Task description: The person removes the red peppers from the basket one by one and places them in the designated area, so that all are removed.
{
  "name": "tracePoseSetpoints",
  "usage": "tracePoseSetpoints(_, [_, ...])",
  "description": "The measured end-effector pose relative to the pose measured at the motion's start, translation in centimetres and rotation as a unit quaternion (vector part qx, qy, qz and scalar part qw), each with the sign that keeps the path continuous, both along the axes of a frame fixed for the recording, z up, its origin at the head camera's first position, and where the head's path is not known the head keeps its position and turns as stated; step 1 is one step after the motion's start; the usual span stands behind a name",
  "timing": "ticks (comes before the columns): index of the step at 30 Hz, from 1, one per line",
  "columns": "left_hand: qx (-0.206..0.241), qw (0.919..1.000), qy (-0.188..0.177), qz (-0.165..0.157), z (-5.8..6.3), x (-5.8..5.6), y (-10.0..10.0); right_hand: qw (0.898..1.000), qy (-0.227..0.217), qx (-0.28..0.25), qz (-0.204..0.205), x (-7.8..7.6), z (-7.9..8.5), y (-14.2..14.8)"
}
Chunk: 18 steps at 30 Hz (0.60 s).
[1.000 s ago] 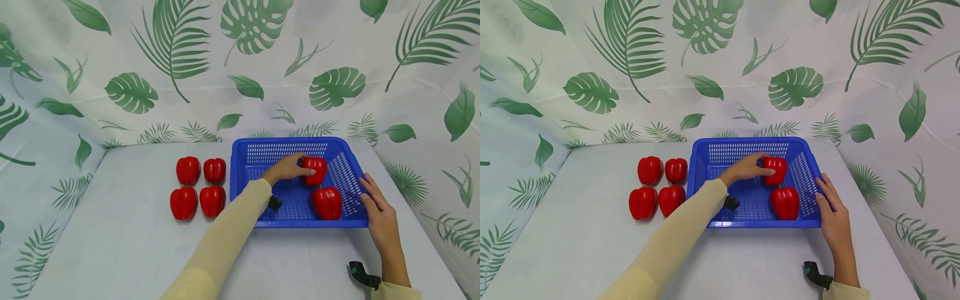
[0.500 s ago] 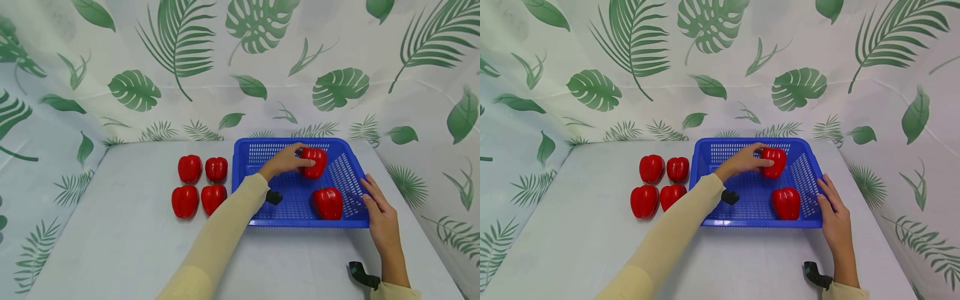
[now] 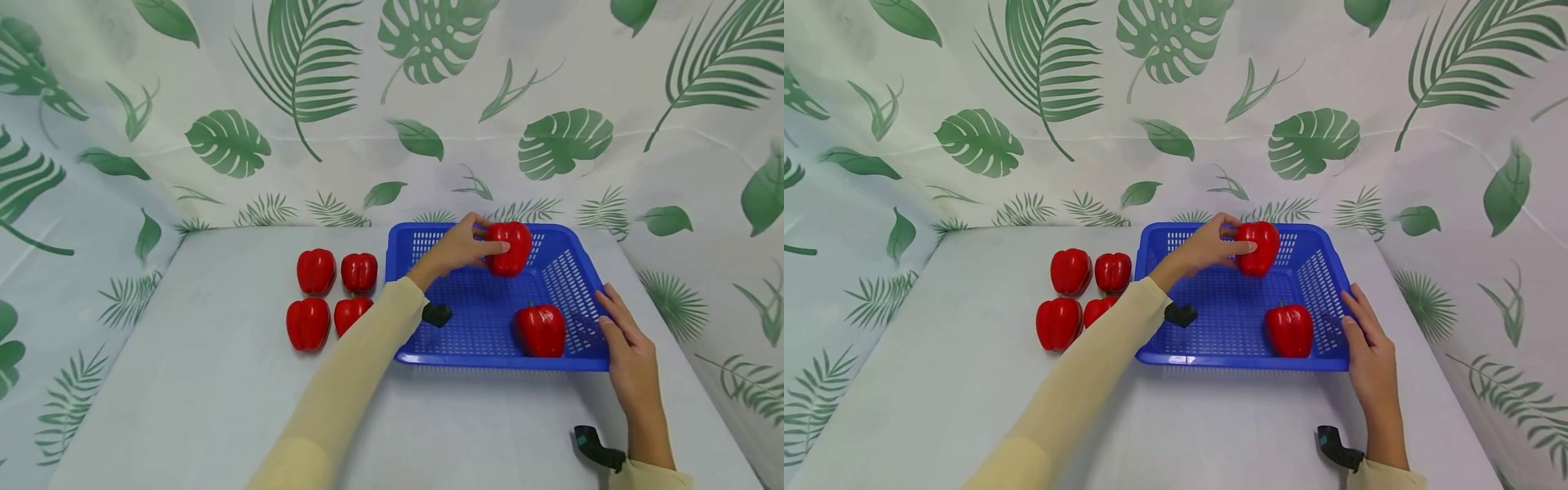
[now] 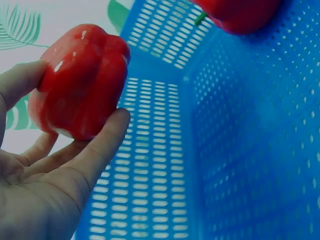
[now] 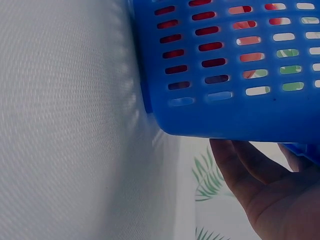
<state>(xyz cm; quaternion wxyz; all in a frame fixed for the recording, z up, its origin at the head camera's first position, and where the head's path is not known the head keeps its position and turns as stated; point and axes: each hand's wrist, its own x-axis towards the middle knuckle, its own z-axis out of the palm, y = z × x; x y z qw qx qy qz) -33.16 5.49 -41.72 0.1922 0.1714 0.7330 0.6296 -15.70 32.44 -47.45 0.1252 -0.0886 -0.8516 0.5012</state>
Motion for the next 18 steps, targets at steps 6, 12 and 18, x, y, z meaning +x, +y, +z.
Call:
tracePoseSetpoints(6, [0.013,0.9998,0.015,0.004,1.3,0.5,-1.5,1.000,-0.004,-0.003,-0.001,-0.1,0.0,-0.1])
tracePoseSetpoints(12, [0.018,0.9989,0.038,0.018,2.3,1.0,-3.2,1.000,-0.004,0.002,-0.001,-0.1,0.1,-0.1])
tracePoseSetpoints(18, [0.042,0.9977,0.046,0.027,2.7,1.5,-5.1,1.000,-0.008,0.004,-0.003,-0.1,0.1,0.0])
